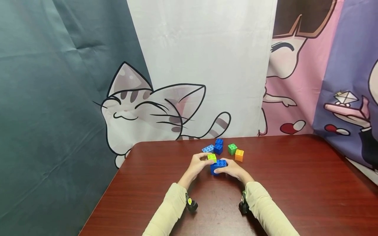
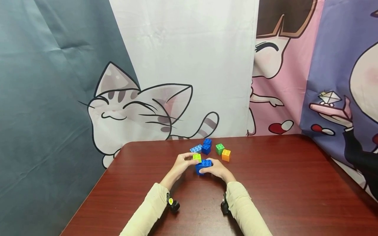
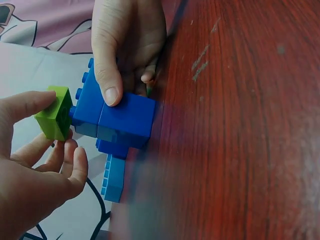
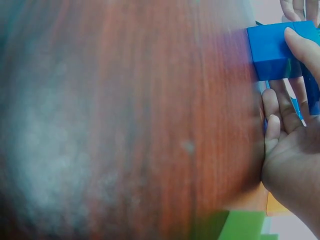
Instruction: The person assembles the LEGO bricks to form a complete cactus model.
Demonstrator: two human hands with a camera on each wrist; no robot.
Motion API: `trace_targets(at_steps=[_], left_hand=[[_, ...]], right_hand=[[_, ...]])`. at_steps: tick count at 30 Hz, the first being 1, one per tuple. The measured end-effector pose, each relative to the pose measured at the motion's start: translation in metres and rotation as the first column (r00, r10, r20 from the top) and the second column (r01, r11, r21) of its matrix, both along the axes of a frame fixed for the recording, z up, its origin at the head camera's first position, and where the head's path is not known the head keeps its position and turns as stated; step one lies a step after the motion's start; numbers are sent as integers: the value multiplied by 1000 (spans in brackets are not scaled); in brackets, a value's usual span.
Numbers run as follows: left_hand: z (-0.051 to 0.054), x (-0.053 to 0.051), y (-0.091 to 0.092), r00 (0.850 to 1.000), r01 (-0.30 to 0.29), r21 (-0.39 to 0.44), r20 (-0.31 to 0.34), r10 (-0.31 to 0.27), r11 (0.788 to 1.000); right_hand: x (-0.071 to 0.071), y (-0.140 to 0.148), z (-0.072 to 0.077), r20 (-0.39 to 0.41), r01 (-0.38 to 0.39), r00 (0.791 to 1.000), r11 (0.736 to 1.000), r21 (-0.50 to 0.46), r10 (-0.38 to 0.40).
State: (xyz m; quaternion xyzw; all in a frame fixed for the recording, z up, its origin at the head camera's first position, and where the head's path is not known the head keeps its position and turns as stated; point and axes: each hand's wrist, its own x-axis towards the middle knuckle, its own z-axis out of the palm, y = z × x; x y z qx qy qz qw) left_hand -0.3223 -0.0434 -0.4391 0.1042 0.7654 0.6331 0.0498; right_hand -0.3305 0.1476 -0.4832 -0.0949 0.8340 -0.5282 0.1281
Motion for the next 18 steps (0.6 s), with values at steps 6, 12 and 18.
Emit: trace_targets(at_steps=[6,12,18], left_hand=[[4,5,3,998,11,-78,-54,-15,997],[-1,-1,1,993,86,-89,-78,-93,992],[-15,-12,-2,988,103,-119,-104,-116,988]], right_hand=[[0,0,2,9,12,1000,1000,14,-12],[1,0,3,2,-2,1000,1000,18,2],[1,-1,2,-2,14,1000,1000,15,-14]])
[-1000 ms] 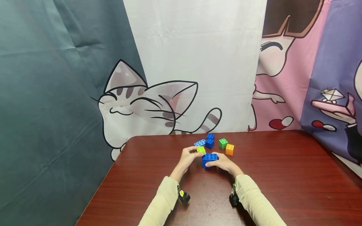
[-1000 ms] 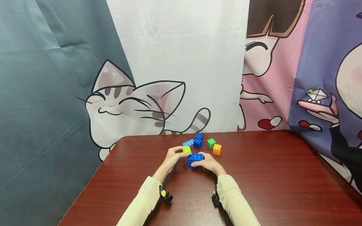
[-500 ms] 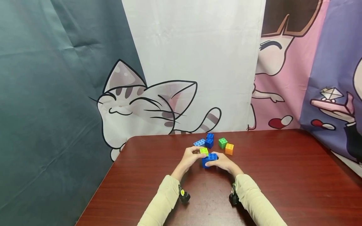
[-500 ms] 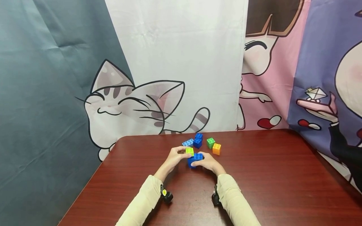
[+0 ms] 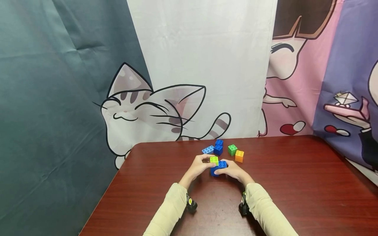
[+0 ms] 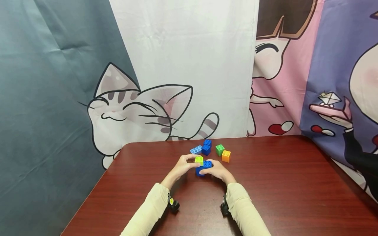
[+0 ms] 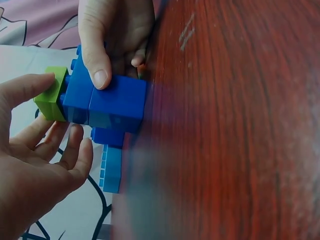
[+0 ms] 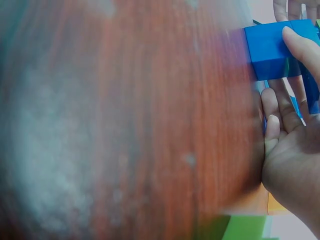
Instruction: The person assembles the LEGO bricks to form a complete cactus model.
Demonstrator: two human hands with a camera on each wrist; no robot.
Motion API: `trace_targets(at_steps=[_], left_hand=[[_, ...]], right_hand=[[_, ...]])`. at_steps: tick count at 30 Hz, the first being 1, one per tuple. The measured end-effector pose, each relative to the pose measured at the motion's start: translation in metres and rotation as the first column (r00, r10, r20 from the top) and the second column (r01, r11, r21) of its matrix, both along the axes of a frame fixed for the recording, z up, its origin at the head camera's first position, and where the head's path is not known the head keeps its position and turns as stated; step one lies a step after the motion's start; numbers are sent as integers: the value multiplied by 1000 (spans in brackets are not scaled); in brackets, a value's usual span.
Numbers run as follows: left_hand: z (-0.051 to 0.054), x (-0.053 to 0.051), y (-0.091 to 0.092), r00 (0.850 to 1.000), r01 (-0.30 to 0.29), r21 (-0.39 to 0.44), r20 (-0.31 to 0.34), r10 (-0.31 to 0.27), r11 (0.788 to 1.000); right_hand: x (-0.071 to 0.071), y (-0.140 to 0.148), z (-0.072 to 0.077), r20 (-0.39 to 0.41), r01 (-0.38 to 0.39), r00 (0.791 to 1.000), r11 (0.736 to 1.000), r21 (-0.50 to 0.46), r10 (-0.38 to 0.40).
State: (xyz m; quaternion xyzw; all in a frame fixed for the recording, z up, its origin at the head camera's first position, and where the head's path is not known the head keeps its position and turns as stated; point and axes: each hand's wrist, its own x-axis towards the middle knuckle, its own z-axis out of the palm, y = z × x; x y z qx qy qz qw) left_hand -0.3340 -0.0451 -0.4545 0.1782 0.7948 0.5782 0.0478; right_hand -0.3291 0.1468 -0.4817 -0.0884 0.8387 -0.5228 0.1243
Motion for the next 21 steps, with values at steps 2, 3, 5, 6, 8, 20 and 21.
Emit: trace_targets(at_steps=[2,3,5,6,8,20,21], left_hand=[[-1,-1,0,1000,13,-14,-8,-13,1000],[-1,-1,-1,1000,21,-22,-13,-21,1000],[-1,-2,-1,999,38,-37,-21,-39,999],[-1,-2,-2,999,44,-44,-25,-46,998],[-1,-3,-2,997,54,-59,-43,-57,997],[4,1,-5,987,98,-90,-120,-108,991],[6,3,-5,987,102,-97,-116,-113,990]], right_hand=[[0,0,-1,-3,1,1000,1000,2,-1],[-1,0,-1,-3,1,1000,1000,3,-1],[-1,1,-1,-5,0,1000,1000,6,0],[-1,1,-1,-5,0,1000,1000,6,0],[-1,1,0,-3,-2,1000,1000,0,2],[0,-1,-1,8,4,1000,1000,-6,-4],[0,-1,-1,8,6,1000,1000,-7,-6]])
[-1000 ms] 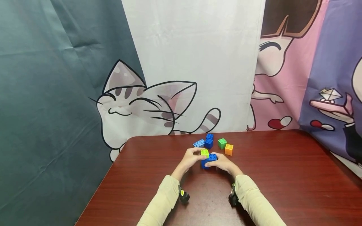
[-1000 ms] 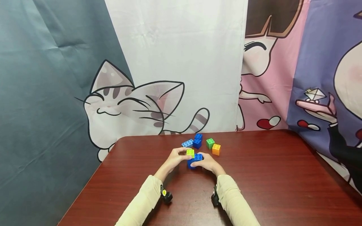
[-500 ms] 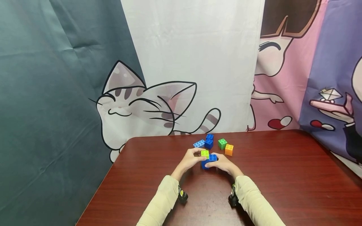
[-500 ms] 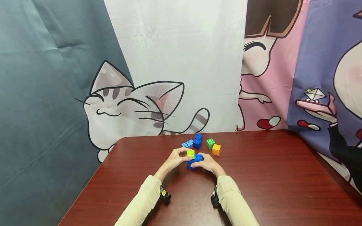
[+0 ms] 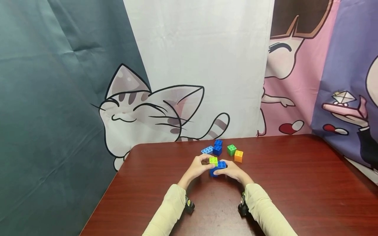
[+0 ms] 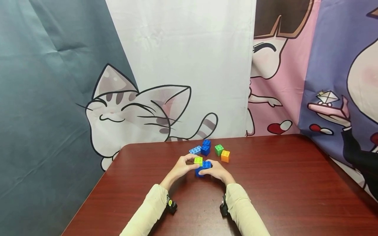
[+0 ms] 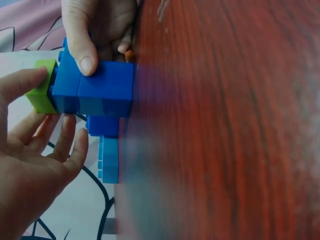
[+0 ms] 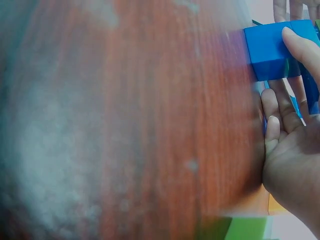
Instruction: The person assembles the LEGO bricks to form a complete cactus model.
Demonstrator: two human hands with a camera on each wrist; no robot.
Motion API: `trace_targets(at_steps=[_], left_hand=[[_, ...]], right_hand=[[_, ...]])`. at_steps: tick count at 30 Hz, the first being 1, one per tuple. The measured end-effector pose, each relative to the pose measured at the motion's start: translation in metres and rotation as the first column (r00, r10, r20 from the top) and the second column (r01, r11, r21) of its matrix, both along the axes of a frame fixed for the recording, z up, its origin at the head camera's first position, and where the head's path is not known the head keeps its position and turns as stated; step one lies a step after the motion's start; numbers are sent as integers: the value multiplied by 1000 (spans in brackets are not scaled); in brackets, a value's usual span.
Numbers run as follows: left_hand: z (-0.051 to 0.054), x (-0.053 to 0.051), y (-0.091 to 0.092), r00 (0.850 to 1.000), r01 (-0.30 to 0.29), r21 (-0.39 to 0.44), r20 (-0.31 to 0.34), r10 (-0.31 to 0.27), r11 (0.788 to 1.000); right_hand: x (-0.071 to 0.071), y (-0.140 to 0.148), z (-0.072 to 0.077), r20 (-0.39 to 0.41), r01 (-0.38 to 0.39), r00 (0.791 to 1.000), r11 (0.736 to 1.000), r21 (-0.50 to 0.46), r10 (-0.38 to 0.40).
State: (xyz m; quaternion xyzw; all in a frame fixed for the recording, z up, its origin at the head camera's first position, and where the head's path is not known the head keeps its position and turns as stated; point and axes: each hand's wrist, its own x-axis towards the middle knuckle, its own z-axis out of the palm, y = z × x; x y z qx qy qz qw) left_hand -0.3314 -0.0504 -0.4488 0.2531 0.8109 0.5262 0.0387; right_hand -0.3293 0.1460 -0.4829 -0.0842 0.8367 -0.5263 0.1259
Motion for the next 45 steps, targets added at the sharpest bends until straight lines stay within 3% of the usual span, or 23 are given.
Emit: trace_targets(at_steps=[4,7,15,32,40,45], left_hand=[[-1,1,-1,1000,7,-14,-10,-7,1000],[-11,-6,-2,1000,4,-19,-27,-5,1000],[-14,-7,-3,999,7,-39,-35,-8,999],[-5,-2,-2,999,-11,-86,-39,7,996],[-4,-3,-4,995,-47,-157,-92,33,986],[-2,-1,-3,992,-39,-181,-124,17,983]], right_hand=[[1,-1,0,8,5,1000,1000,-6,-5],[1,-1,0,11,4,1000,1000,-6,-4],[1,-1,0,0,6,1000,1000,19,-6],[0,1,2,2,1,1000,1000,-18,-1],[0,0,2,-4,-12,1000,1000,-25,12],[1,0,1,-10,-1,1000,1000,-15,1]])
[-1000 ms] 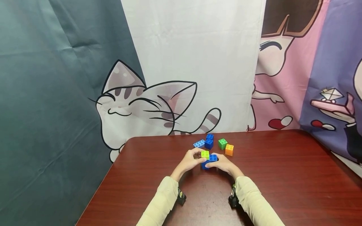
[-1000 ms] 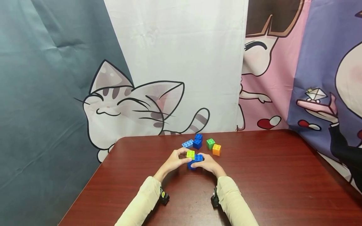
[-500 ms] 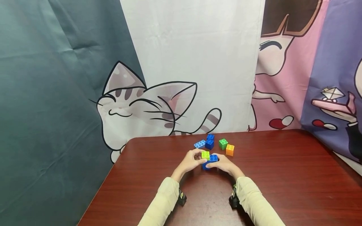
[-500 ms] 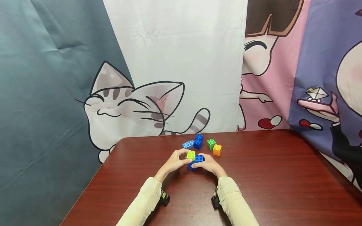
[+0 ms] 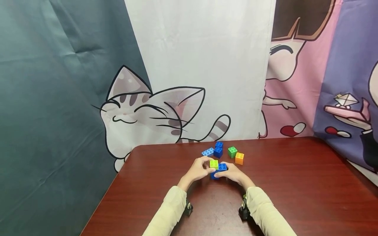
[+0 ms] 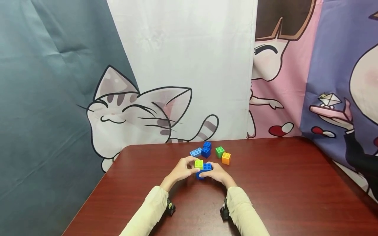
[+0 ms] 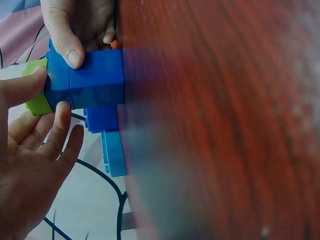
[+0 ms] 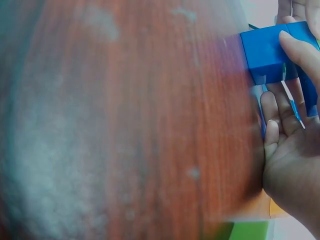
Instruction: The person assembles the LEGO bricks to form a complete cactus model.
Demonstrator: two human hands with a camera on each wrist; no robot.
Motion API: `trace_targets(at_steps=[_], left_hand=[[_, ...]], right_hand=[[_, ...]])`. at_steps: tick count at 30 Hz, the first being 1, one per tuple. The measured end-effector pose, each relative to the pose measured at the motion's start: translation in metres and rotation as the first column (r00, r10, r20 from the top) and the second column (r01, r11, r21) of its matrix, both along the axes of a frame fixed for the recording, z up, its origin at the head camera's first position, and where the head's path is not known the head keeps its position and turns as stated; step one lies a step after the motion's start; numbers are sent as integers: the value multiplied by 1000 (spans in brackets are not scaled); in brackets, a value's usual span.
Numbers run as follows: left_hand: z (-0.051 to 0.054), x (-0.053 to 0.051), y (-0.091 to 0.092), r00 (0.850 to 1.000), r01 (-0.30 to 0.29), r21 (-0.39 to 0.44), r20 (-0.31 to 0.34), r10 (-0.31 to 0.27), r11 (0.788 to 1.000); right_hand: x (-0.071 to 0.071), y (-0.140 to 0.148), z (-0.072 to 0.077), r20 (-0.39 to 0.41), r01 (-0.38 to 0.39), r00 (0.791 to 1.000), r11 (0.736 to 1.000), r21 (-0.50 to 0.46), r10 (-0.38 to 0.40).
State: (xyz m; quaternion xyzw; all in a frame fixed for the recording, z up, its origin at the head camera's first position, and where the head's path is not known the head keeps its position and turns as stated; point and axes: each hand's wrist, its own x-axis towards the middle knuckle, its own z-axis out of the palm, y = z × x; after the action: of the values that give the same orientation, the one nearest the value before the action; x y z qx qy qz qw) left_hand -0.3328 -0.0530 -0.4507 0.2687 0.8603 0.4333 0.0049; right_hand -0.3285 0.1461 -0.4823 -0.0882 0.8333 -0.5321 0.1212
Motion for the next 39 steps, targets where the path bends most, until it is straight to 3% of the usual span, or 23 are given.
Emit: trace_targets(at_steps=[13,27,35,39], left_hand=[[8,-4,2,999,14,-34,34,-13,999],[4,-6,1,999,24,-30,24,-23,999],[13,-6,0,999,21,-81,29,-19,996],[10,-6,0,999,41,-84,39,-38,996]], right_hand=[[-1,1,0,16,39,999,999,9,-39],[2,-1,-1,14,34,999,999,8,-34],[0,-5,2,25,50,998,999,10,-51],[2,-4,2,45,59,997,998,29,-61]])
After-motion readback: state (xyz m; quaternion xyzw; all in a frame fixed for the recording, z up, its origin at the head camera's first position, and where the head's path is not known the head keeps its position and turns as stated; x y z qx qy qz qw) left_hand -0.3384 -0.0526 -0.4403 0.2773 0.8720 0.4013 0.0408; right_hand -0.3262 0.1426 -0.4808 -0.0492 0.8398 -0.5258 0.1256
